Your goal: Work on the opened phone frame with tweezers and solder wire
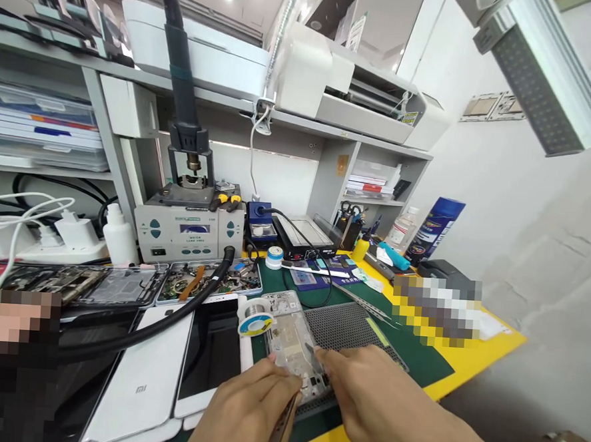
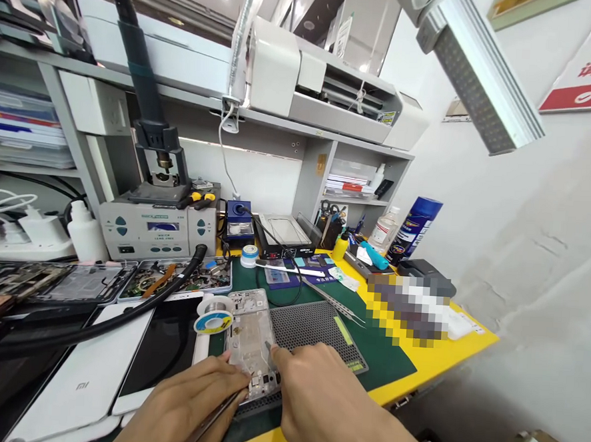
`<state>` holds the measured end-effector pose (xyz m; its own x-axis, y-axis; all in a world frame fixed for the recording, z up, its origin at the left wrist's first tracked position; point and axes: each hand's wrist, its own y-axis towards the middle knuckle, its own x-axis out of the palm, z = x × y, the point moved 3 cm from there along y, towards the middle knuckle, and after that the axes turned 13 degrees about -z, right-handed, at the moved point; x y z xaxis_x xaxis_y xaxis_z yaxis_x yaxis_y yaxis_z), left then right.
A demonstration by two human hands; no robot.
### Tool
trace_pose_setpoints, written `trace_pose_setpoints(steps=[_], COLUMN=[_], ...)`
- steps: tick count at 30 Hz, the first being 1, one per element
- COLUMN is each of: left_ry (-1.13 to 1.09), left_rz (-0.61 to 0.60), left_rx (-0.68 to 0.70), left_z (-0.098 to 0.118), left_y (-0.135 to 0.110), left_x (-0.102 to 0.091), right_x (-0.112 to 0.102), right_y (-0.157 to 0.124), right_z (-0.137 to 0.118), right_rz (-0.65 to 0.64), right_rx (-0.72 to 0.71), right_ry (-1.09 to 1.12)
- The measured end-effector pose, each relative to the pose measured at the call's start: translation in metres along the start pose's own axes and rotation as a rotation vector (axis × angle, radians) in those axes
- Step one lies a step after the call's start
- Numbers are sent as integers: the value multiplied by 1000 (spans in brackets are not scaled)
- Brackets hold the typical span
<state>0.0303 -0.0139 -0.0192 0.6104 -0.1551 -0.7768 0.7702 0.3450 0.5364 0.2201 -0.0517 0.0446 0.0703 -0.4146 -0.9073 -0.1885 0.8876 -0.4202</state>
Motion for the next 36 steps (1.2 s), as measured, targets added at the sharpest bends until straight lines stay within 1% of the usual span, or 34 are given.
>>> trace_pose_setpoints(steps=[4, 9, 13, 19, 24, 31, 36], left_ry=[12, 30, 29, -19, -46, -45, -25], left_rz=[-11, -18, 9, 33, 20, 20, -5], left_rx=[-8, -4, -9, -34, -44, -33, -21], left_z=[0, -2, -5, -6, -5, -4, -7], left_y=[-1, 1, 1, -3, -4, -2, -4], left_x=[-3, 0, 4, 9, 7, 6, 6], right_x=[-8, -14, -6, 12, 17, 19, 12], right_y=[3, 4, 1, 4, 7, 4, 1], right_z=[0, -7, -10, -12, -8, -4, 4], right_rz=[-49, -42, -34, -4, 24, 80, 186], right_rx=[-6, 64, 103, 108, 103, 39, 5], right_ry=[-64, -45, 7, 55, 102, 236, 419])
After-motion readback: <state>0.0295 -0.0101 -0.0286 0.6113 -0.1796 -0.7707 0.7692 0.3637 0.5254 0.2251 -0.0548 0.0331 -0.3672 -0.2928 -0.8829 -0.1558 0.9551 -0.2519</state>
